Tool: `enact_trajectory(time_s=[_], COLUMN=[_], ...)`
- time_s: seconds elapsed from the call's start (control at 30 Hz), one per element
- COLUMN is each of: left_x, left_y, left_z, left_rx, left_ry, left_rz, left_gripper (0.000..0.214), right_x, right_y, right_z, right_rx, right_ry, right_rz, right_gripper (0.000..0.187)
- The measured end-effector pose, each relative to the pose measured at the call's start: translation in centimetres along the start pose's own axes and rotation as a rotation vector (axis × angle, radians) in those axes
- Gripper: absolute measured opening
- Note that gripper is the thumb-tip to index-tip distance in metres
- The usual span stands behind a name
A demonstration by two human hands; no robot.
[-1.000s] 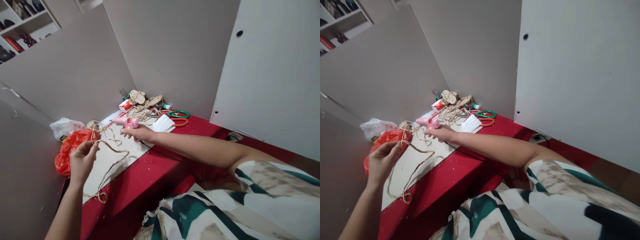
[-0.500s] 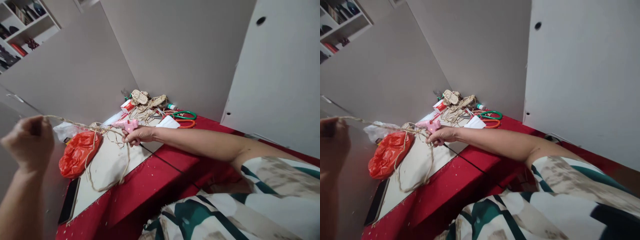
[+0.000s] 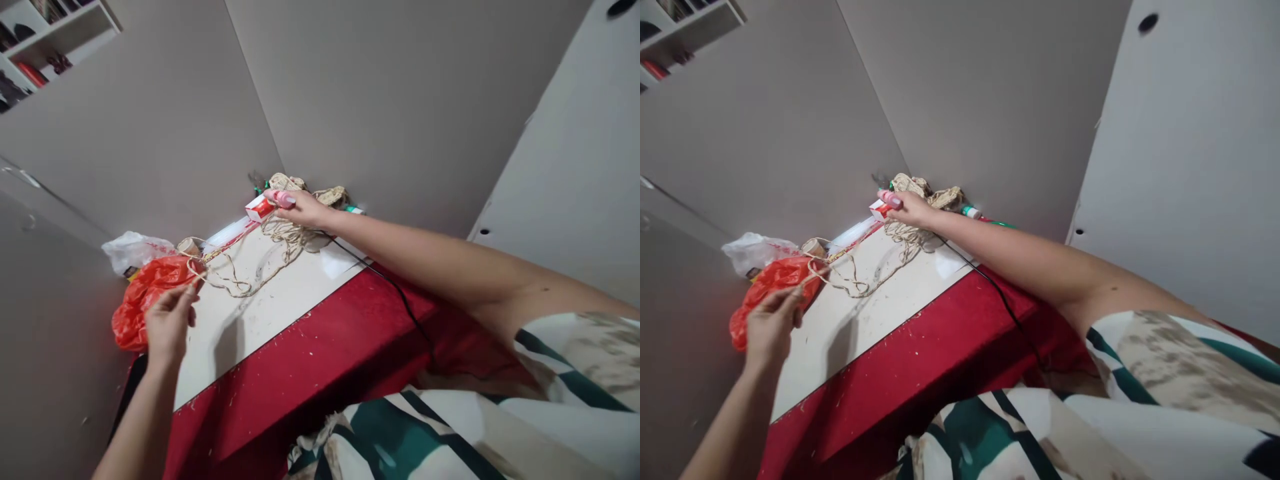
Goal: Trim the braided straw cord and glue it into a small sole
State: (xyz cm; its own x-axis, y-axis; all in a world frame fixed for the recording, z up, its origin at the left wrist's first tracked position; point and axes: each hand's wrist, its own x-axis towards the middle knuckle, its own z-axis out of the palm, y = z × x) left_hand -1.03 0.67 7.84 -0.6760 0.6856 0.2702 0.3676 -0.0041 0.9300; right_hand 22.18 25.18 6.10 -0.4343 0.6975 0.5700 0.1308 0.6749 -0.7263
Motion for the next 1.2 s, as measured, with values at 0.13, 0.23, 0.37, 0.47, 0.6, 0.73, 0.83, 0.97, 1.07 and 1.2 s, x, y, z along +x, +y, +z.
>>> enact_trajectory(time_s=[0.13,0.23,0.37,0.47,0.6,0.73,0.83,0.97,1.07,1.2], left_x=[-1.8,-2.3,-2.8,-3.3,-3.7,-3.6,-3.7,-3.8,-3.9,-4.2], left_y=[-5.2,-5.8,-5.5,-5.8,-6.9,-7.1,-6.6,-6.5,-7.0,-7.7], left_z=[1.8,1.8,1.1,0.7,0.4,0.3,0.3,0.0,-0.2,-0.3], left_rx=[-0.121,-0.174,-0.233,-0.255,-0.3,-0.313,-0.293,-0.233,-0.23,-0.27], left_ry=[-0.113,-0.158,-0.194,-0.215,-0.239,-0.257,-0.234,-0.255,-0.273,-0.301], left_rz=[-0.208,-0.287,-0.363,-0.426,-0.512,-0.597,-0.636,-0.678,-0.737,-0.826], left_gripper=[0.036,0.038,0.036,0.037,0.036,0.028,0.029,0.033,0.035,0.034], right_x=[-4.1,-6.9,-9.7,-10.7,-10.9,-11.3,-11.7,-11.9,-11.7,-11.5], right_y=[-2.3,-5.7,-7.4,-6.3,-5.0,-4.6,-4.1,-3.4,-3.3,-3.4], right_z=[1.5,2.9,5.6,7.4,7.8,7.5,7.7,8.2,8.2,8.0], right_rx=[0.163,0.377,0.533,0.53,0.57,0.55,0.508,0.522,0.54,0.54], right_ry=[-0.085,-0.363,-0.653,-0.687,-0.738,-0.791,-0.813,-0.831,-0.865,-0.894], right_rz=[-0.132,-0.177,-0.199,-0.125,-0.026,-0.019,0.015,0.072,0.125,0.131], right_gripper=[0.025,0.034,0.034,0.036,0.038,0.044,0.045,0.045,0.046,0.048])
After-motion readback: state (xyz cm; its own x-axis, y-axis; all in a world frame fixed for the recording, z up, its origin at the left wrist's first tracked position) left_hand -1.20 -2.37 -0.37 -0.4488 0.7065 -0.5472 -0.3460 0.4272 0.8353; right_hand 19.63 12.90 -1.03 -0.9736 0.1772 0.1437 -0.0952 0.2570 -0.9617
